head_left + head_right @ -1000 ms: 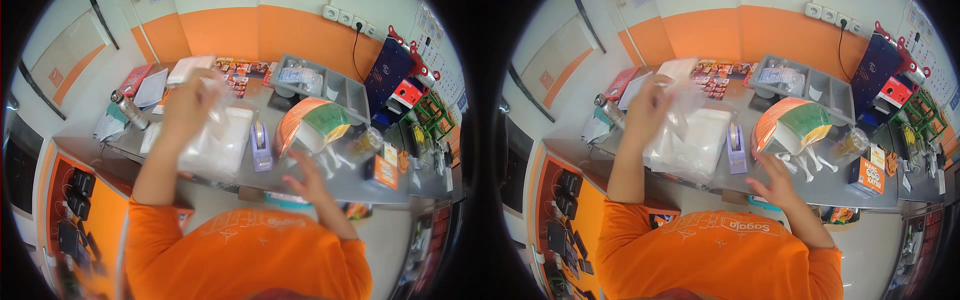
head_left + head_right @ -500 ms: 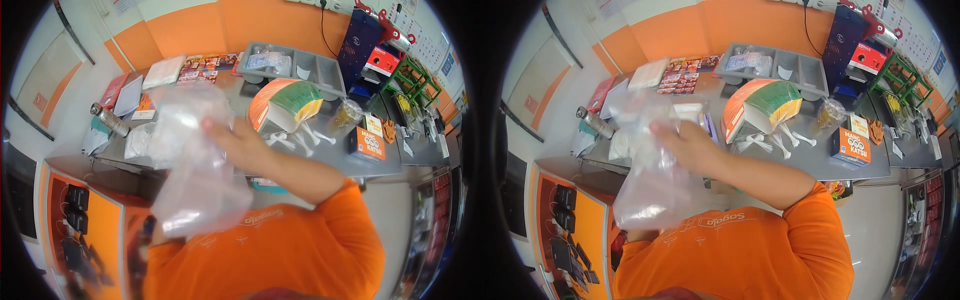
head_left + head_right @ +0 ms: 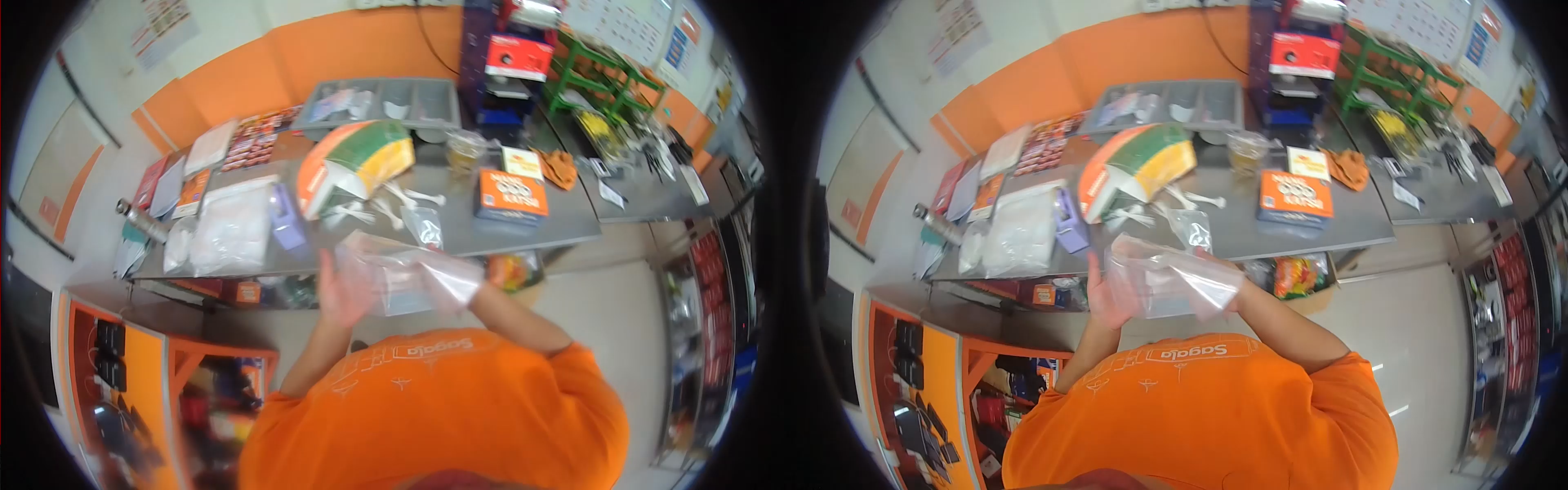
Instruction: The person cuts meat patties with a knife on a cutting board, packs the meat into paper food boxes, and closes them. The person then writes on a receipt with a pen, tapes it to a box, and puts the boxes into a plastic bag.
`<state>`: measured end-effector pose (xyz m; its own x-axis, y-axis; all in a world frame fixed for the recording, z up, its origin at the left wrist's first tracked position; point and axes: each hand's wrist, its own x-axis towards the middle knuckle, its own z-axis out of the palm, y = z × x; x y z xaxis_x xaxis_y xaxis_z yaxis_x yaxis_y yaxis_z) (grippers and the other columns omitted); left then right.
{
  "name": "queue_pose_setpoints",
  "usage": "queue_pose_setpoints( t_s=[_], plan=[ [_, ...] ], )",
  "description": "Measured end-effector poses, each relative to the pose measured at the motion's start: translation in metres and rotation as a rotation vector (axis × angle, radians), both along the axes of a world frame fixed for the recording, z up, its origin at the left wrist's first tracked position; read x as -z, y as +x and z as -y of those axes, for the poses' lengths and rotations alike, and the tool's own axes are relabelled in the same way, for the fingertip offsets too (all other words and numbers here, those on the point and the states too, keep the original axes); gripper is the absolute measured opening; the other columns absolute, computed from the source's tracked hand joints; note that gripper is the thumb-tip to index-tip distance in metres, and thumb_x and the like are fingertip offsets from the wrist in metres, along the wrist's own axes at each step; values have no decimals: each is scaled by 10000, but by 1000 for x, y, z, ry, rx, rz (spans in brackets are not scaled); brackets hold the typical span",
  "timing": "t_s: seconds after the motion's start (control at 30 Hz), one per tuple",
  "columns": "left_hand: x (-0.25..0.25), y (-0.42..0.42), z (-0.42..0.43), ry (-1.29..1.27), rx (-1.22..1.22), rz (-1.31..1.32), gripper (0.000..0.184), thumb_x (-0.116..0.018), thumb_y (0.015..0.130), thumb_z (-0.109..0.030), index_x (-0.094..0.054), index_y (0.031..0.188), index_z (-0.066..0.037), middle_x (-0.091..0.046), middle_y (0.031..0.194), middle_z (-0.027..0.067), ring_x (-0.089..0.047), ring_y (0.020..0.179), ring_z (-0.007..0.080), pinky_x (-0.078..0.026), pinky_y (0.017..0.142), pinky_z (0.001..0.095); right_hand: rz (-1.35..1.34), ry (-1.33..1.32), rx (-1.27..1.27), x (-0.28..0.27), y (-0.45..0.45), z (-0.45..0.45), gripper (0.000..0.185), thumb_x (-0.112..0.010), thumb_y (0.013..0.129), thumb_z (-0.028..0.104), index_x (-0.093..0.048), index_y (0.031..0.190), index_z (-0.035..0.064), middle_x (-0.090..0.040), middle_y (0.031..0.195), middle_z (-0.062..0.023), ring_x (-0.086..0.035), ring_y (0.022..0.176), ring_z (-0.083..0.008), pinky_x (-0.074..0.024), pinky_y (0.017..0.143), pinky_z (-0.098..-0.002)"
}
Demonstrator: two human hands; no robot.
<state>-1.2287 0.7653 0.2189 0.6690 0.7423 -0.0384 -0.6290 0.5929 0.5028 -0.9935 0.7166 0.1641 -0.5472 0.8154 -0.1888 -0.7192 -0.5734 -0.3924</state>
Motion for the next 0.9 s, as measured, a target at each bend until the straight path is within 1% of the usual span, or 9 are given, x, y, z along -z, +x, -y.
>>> queue_pose_setpoints(
  t_s=[0.07,0.13,0.3,0.43,0.57,0.63,0.77,0.83,0.9],
  plan=[
    [25,20,6,26,118,153,336,-441,934,-371,-532,1174,-154,-630,998,28,-597,943,196,-460,844,474,-166,52,-60,4,32,51,404,-481,933,335,-531,1205,41,-619,1025,-59,-613,880,-175,-530,714,-323],
    [14,35,23,88,109,185,337,-423,943,-351,-521,1198,-154,-628,1001,19,-592,924,183,-452,833,423,651,30,340,-25,41,95,404,-420,949,389,-572,1128,60,-621,947,-42,-609,798,-154,-508,674,-312],
    [20,40,39,149,-34,294,289,-393,972,-251,-526,1158,-74,-611,1074,52,-581,1000,187,-456,875,365,641,-336,393,24,99,163,303,-447,939,349,-587,1021,94,-599,878,-24,-568,721,-127,-436,623,-279],
    [-19,64,69,87,-269,-157,135,-511,929,-231,-586,955,-121,-595,1056,49,-564,883,143,-451,775,332,632,-377,677,15,96,175,250,-486,922,325,-578,1006,109,-597,844,-3,-548,763,-116,-418,652,-273],
    [-11,67,81,176,-24,-313,202,-550,900,-181,-578,1062,-65,-570,1101,58,-553,949,146,-451,824,327,1213,266,975,-42,74,163,387,-596,864,279,-500,1175,70,-479,1199,-87,-507,1016,-213,-404,860,-371],
    [-28,77,89,463,133,-461,201,-554,893,-169,-586,1054,-54,-571,1076,48,-547,946,141,-449,825,322,1754,1068,759,-73,76,151,707,-723,755,270,-368,1330,62,-323,1397,-128,-420,1193,-249,-354,970,-395],
    [-56,85,101,823,356,-527,193,-572,867,-144,-613,1006,-17,-583,1015,24,-540,910,126,-440,790,297,1682,929,377,-51,87,104,918,-776,682,269,-249,1408,72,-246,1460,-149,-325,1287,-259,-317,1017,-363],
    [-41,68,91,861,327,-477,197,-585,856,-169,-622,969,-11,-595,998,44,-552,894,149,-444,766,305,827,571,-38,-13,93,78,956,-763,700,252,-178,1433,67,-261,1454,-137,-316,1287,-239,-314,1023,-357],
    [-26,41,84,899,292,-433,209,-598,845,-193,-630,932,-6,-607,980,64,-564,879,171,-447,743,314,736,560,-40,8,76,67,781,-719,754,200,-288,1387,43,-434,1335,-123,-444,1180,-206,-378,965,-336]
  ],
)
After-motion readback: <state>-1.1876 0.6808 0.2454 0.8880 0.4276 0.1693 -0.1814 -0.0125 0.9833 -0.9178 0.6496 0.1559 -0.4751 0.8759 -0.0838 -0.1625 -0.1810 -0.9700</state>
